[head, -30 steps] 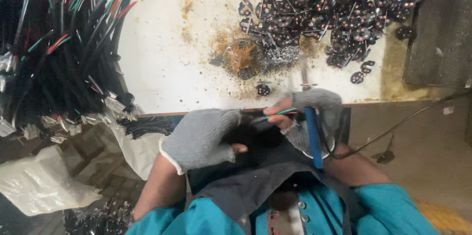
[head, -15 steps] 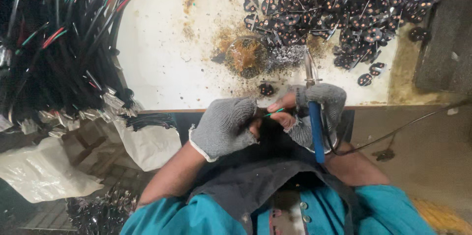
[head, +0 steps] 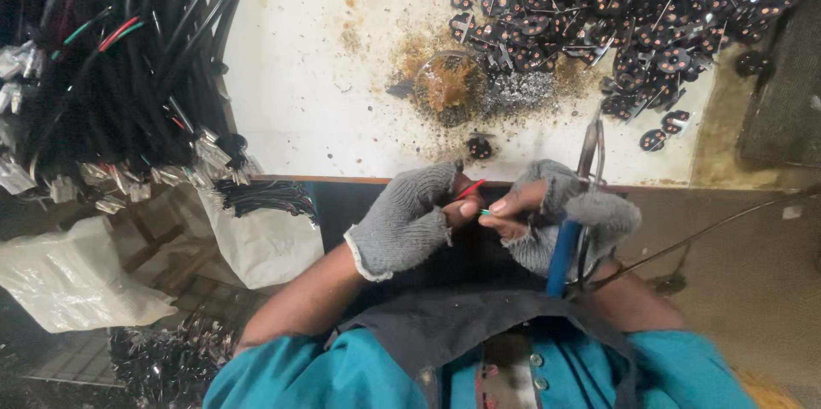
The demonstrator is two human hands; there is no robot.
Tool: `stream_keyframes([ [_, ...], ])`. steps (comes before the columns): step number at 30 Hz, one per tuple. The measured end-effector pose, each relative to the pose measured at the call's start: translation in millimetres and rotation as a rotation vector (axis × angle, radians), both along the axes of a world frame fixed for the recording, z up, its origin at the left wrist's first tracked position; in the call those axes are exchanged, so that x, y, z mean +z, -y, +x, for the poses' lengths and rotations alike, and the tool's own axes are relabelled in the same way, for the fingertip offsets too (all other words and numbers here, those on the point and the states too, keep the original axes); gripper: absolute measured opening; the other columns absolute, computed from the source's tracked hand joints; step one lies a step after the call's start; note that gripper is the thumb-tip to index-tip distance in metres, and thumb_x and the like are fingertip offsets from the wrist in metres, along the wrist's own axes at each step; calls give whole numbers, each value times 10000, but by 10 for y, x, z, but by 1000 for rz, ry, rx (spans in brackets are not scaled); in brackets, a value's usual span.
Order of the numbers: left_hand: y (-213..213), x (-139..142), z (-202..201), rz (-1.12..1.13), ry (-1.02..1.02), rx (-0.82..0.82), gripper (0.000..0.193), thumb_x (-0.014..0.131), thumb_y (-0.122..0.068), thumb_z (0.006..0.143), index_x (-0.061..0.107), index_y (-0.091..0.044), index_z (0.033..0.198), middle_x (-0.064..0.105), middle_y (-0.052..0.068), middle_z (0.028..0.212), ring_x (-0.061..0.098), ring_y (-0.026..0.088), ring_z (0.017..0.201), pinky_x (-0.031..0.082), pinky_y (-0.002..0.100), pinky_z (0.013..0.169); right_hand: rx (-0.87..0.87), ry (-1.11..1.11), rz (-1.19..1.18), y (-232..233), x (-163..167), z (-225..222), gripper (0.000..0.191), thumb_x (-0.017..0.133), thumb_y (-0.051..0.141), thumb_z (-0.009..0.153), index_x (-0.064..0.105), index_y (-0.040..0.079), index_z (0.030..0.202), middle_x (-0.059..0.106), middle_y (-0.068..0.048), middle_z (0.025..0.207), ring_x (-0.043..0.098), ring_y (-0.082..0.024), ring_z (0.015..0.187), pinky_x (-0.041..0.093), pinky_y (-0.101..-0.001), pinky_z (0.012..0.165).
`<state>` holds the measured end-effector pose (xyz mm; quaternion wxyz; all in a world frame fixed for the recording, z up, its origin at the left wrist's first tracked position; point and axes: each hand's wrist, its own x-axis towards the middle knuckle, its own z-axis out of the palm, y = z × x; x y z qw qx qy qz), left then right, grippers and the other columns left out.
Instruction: The person solders red and green wire ends onto small electrical plug components at a workbench, holding a wire in one hand and a soldering iron in the other, dipping wires into flux and placing finished assemblies with a pile of completed parts.
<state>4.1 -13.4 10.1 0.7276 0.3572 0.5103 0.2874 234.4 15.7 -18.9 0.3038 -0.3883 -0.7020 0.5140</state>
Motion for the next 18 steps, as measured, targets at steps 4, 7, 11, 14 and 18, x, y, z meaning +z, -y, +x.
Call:
stream_keyframes([
  [4, 48, -42, 11, 173, -135, 114, 93, 673, -140, 982, 653, -50, 972, 608, 35, 817, 605, 135, 713, 520, 303, 659, -73, 63, -202, -197, 211, -104, 331, 890, 262, 788, 723, 60, 989, 722, -38, 817, 704, -137, 743, 563, -281, 647],
  [7, 41, -59, 28, 423, -404, 122, 118, 750, -136, 934, 670, -52, 955, 617, 94, 822, 627, 223, 718, 492, 345, 660, -28, 1, -158, -311, 301, -168, 282, 867, 274, 880, 721, 51, 972, 750, -51, 918, 744, -146, 849, 599, -282, 762],
  [11, 8, -66, 48, 470, -442, 108, 150, 793, -143, 883, 684, -55, 934, 625, 111, 810, 642, 269, 705, 489, 368, 634, -80, 104, -76, -283, 269, -182, 201, 841, 229, 905, 742, 55, 925, 744, -45, 852, 723, -144, 762, 571, -278, 701],
  [14, 11, -55, 64, 504, -392, 177, 141, 780, -138, 909, 666, -62, 942, 629, 101, 844, 651, 269, 751, 503, 378, 670, -82, 89, -72, -210, 171, -132, 175, 825, 203, 915, 742, 49, 915, 744, -49, 860, 718, -149, 772, 558, -275, 713],
  [18, 4, -54, 80, 486, -433, 145, 116, 787, -137, 901, 709, -65, 949, 618, 97, 812, 646, 276, 732, 485, 398, 650, -82, 37, -135, -140, 52, -117, 164, 801, 176, 928, 724, 31, 934, 730, -58, 903, 709, -162, 842, 554, -281, 770],
])
